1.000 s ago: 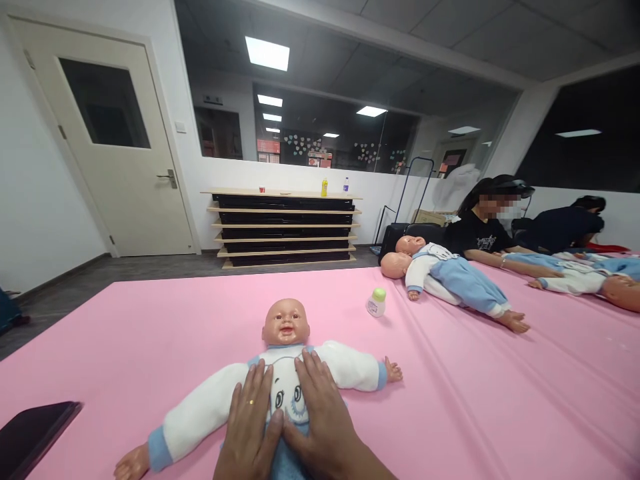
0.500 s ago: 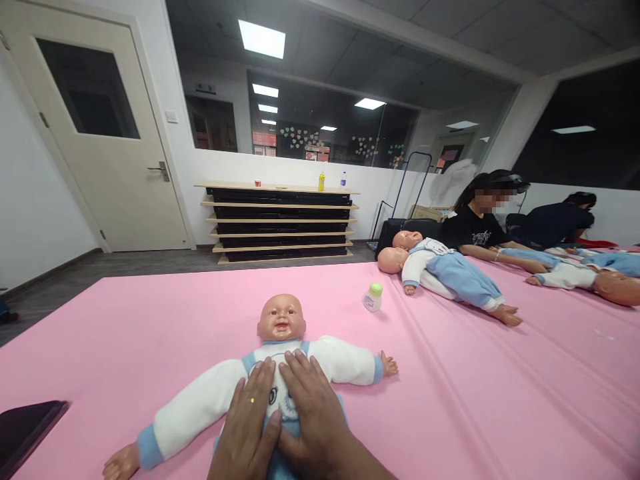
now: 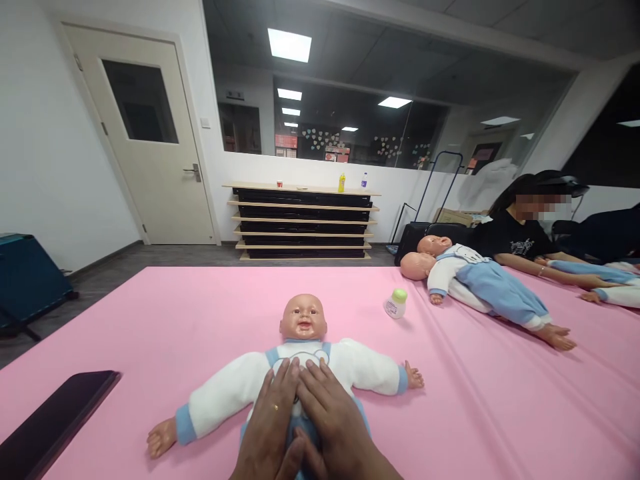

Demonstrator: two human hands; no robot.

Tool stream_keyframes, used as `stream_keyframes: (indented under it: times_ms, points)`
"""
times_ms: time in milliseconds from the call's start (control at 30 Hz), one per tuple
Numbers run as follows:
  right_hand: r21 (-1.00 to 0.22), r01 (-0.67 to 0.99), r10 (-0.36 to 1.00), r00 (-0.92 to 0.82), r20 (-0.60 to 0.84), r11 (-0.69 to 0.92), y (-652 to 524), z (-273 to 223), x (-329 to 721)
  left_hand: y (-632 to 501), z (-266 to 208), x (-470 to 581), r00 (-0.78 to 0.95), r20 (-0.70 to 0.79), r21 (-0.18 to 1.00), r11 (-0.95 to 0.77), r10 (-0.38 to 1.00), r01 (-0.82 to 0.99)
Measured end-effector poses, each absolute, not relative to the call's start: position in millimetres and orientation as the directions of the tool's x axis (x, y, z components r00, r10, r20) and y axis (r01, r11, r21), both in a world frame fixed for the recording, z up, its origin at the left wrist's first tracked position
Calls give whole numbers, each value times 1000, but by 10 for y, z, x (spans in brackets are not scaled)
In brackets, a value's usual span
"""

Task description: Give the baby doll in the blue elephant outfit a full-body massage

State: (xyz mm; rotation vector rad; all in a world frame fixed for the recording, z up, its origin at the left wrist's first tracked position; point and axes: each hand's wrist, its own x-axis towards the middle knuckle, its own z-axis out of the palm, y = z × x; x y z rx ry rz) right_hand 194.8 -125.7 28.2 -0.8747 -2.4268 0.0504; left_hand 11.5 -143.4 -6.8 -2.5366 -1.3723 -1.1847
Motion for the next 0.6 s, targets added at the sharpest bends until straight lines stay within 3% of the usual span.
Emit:
stream_keyframes:
  times_ms: [133,300,500,600]
  points:
    - [-305,648,711,-579,399,698,-1231,304,1921,-1401,-60,139,312,586,329,-571,748,752]
    - [-350,750,807,-403,432,561,-1218,89,1875,-1343,-189,192,208,571,351,-465,794,813]
    - [-276,795,727,-276,629,540,-1178,-121,1878,-1320,-339,177,95,605,356,-375,791,856]
    - [-210,732,632,-363,684,648,-1182,-68,1938,-1350,-296,134,157,670,308,-465,725,830]
